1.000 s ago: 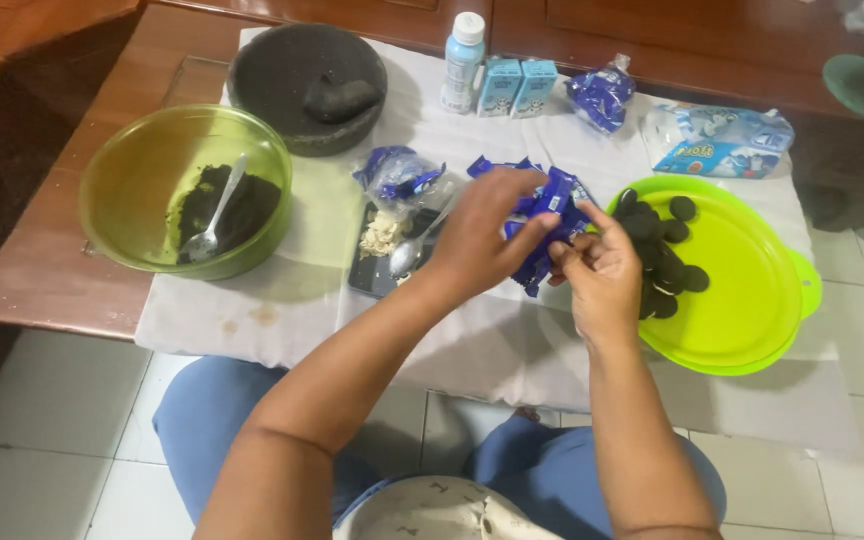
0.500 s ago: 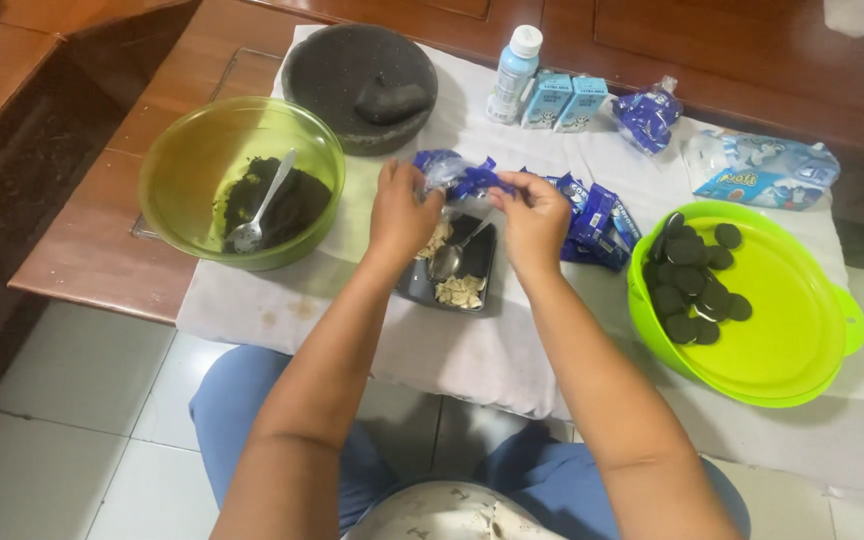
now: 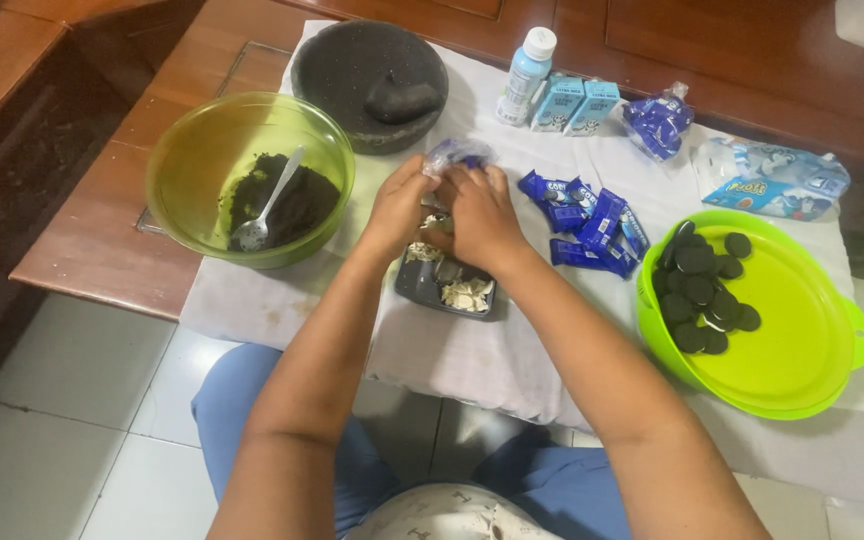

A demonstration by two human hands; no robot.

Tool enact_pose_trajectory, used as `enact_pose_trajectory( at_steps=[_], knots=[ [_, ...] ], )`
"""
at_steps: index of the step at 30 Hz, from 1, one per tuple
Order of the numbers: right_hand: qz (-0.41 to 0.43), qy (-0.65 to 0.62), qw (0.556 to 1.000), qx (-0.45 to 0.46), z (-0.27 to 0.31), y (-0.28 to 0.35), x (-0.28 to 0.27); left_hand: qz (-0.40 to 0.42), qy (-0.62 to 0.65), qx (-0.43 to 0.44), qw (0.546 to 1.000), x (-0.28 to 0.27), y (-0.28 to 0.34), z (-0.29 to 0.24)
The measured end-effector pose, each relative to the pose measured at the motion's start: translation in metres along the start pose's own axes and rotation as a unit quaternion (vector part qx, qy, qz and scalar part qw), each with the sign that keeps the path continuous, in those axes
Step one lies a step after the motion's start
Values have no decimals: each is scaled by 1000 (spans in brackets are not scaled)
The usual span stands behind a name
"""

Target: Opening cookie packets and separating the cream filling from the cookies using a spoon

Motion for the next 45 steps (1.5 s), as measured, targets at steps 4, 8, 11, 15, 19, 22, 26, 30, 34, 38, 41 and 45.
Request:
enact_pose_trajectory(
  at_steps=[4,8,11,15,19,22,26,30,34,38,41,45],
  knots=[
    [-8,59,998,-10,-14,-12,18,34,-115,39,992,32,53,-45],
    [75,165,983,33,-25,-27,35,106,-244,146,953,42,56,-50],
    [45,114,992,10,-30,-23,29,94,-307,203,925,40,51,-54],
    [-28,21,999,-41,-12,-6,-22,70,-390,278,875,32,47,-63],
    [-201,-47,970,-131,-28,18,-10,61,-412,276,866,19,47,-61],
    [-249,-149,950,-113,-44,36,-20,47,-411,251,875,16,53,-61],
    [-177,11,968,177,-93,58,-2,22,-421,172,890,17,66,-62],
    [47,113,945,302,-115,81,37,27,-395,152,905,37,94,-88],
    [46,117,942,312,-108,78,29,40,-405,238,882,48,110,-89],
    [2,105,941,322,-115,70,23,45,-406,273,871,55,115,-83],
    [8,109,948,298,-112,60,12,40,-408,283,867,58,115,-78],
    [120,32,956,264,-127,50,31,44,-413,285,864,60,117,-73]
  ],
)
Point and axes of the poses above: each hand's wrist, its own y-axis away from the middle knuckle, its own x-axis out of the palm, z = x × y, the point moved 1 cm from there along -y, towards the middle knuckle, and after that the axes turned 4 degrees about y, right-handed, at the moved point
